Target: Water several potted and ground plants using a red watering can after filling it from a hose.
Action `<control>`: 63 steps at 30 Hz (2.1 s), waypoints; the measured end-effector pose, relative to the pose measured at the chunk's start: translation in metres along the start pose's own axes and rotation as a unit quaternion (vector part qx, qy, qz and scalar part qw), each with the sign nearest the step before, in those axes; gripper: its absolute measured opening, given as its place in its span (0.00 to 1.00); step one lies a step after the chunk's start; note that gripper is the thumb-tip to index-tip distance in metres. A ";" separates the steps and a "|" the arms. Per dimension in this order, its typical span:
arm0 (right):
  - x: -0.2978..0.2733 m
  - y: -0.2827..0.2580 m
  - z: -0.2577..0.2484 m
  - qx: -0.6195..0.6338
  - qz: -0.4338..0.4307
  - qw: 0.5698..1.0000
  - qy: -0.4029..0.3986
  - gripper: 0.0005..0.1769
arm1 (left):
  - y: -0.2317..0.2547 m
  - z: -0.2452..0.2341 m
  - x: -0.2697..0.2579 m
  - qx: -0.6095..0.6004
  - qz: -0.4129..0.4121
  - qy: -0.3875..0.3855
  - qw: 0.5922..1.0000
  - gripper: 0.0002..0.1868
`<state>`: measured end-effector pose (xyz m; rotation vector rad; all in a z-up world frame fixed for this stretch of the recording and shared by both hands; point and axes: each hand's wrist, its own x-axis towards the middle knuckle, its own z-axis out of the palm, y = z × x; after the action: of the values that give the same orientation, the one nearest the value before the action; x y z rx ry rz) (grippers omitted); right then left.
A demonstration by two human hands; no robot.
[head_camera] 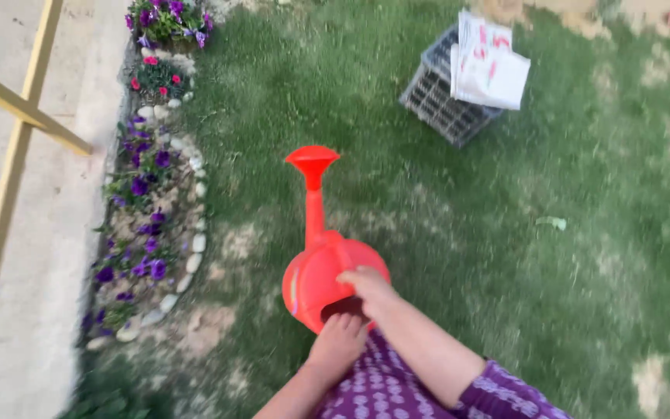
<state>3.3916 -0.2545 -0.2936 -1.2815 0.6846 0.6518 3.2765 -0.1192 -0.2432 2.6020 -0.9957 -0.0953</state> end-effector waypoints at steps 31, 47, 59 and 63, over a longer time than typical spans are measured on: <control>0.533 -0.536 0.021 0.044 0.036 0.995 0.076 0.12 | -0.538 -0.060 0.585 0.058 0.022 -0.097 0.993 0.09; 0.745 -0.804 -0.013 0.036 0.073 0.994 0.078 0.09 | -0.723 -0.114 0.909 0.066 0.046 -0.268 0.960 0.12; 0.964 -0.881 -0.071 0.075 0.073 0.974 0.198 0.10 | -0.872 0.003 1.105 0.010 0.060 -0.328 0.943 0.14; 1.014 -0.897 -0.083 0.068 0.115 0.972 0.193 0.09 | -0.897 0.073 1.134 -0.026 -0.026 -0.316 0.948 0.11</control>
<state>4.7169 -0.4301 -0.5221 -1.2226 1.1917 0.5348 4.6829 -0.2676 -0.5524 2.5888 -1.0896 -1.0045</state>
